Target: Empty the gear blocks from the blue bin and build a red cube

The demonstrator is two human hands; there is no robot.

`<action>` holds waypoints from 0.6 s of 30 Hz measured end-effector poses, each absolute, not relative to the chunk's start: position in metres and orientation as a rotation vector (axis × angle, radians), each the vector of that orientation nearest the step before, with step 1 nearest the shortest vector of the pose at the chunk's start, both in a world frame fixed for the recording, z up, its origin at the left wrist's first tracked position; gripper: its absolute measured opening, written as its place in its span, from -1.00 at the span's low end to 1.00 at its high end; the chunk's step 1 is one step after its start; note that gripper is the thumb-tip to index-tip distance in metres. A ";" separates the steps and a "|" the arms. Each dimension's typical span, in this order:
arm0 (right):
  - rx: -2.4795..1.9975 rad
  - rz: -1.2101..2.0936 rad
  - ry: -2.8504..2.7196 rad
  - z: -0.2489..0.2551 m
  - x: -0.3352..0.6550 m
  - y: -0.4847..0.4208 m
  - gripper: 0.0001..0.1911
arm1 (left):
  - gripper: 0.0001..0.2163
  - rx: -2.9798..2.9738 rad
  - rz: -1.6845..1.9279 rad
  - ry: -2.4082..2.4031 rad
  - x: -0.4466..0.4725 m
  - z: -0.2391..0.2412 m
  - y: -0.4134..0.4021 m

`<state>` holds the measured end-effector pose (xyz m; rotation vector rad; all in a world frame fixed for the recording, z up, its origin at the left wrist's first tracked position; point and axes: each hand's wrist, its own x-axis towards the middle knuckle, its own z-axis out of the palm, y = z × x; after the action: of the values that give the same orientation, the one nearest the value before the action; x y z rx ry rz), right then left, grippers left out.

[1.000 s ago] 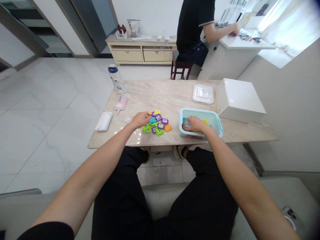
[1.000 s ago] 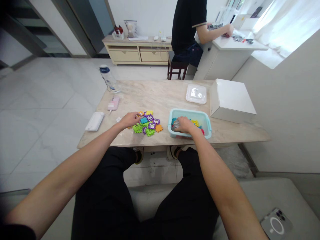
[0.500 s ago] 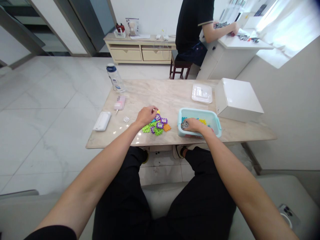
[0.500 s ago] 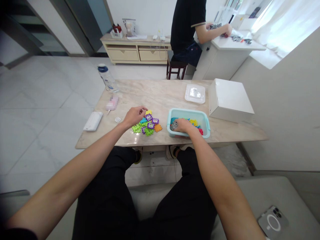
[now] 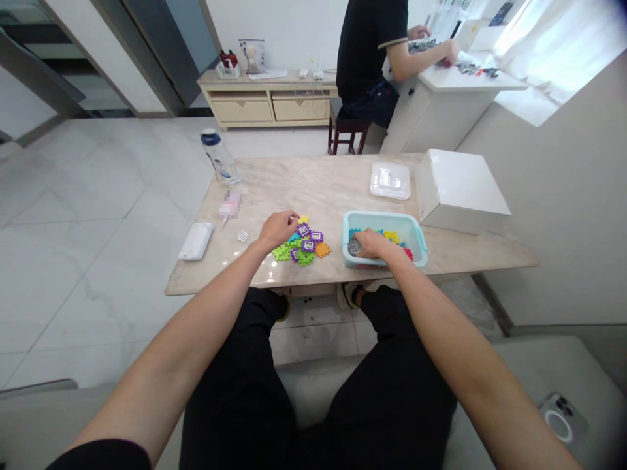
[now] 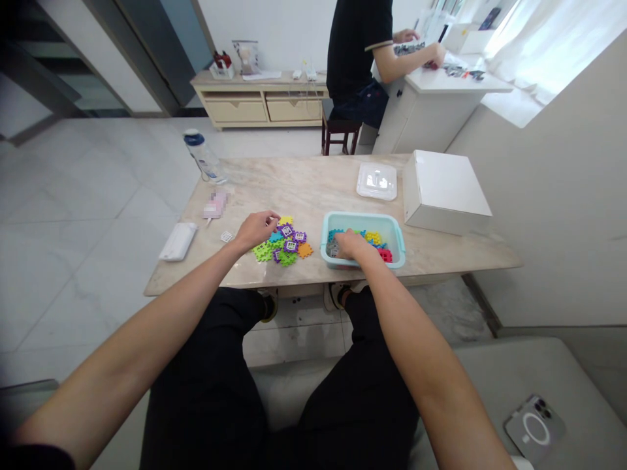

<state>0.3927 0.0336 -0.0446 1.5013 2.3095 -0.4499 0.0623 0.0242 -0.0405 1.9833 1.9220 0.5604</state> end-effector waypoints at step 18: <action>1.741 -0.510 2.471 -0.033 0.407 0.036 -0.71 | -0.68 2.010 0.823 1.814 0.066 -0.022 0.019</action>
<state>0.4068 0.0359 -0.0329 1.7411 2.4708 -0.5098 0.0661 0.0194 -0.0218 2.0096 1.8142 0.8234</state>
